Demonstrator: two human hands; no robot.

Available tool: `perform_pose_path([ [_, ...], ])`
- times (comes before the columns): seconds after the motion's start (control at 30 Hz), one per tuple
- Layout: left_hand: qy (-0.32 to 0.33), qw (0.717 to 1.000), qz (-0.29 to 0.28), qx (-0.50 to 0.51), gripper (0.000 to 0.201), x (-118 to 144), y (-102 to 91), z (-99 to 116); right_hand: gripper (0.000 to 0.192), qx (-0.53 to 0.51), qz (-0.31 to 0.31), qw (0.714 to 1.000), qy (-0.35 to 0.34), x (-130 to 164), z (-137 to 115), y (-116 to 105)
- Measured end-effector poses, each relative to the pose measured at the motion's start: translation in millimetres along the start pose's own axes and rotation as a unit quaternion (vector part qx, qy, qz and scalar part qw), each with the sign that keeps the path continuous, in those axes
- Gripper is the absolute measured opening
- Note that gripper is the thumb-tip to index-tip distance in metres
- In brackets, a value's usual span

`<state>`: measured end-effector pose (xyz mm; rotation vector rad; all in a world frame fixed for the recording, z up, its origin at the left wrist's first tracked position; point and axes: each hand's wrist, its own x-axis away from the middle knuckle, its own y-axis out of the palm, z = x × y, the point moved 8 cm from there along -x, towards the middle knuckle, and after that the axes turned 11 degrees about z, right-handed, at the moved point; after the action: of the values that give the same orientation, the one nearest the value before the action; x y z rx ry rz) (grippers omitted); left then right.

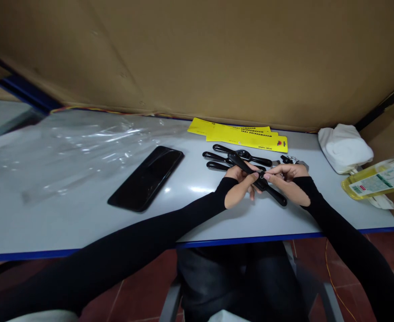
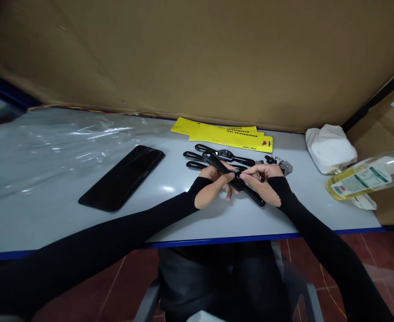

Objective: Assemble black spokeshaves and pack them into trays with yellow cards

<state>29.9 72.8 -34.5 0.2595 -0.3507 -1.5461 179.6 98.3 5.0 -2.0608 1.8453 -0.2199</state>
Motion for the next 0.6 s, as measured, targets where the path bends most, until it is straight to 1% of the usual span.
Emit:
perform_pose_path([
  [0.17,0.0,1.0,0.008,-0.001,0.042,-0.9,-2.5,-2.7,0.036,-0.002,-0.004,1.0,0.006,1.0,3.7,1.2],
  [0.5,-0.006,1.0,0.026,-0.011,0.04,-0.9,-4.5,-3.8,0.039,0.006,-0.018,1.0,0.021,2.6,6.9,3.8],
  [0.6,-0.008,0.999,0.031,-0.006,0.042,-1.5,-5.4,-4.9,0.036,0.0,-0.018,1.0,0.024,2.3,6.5,1.4],
])
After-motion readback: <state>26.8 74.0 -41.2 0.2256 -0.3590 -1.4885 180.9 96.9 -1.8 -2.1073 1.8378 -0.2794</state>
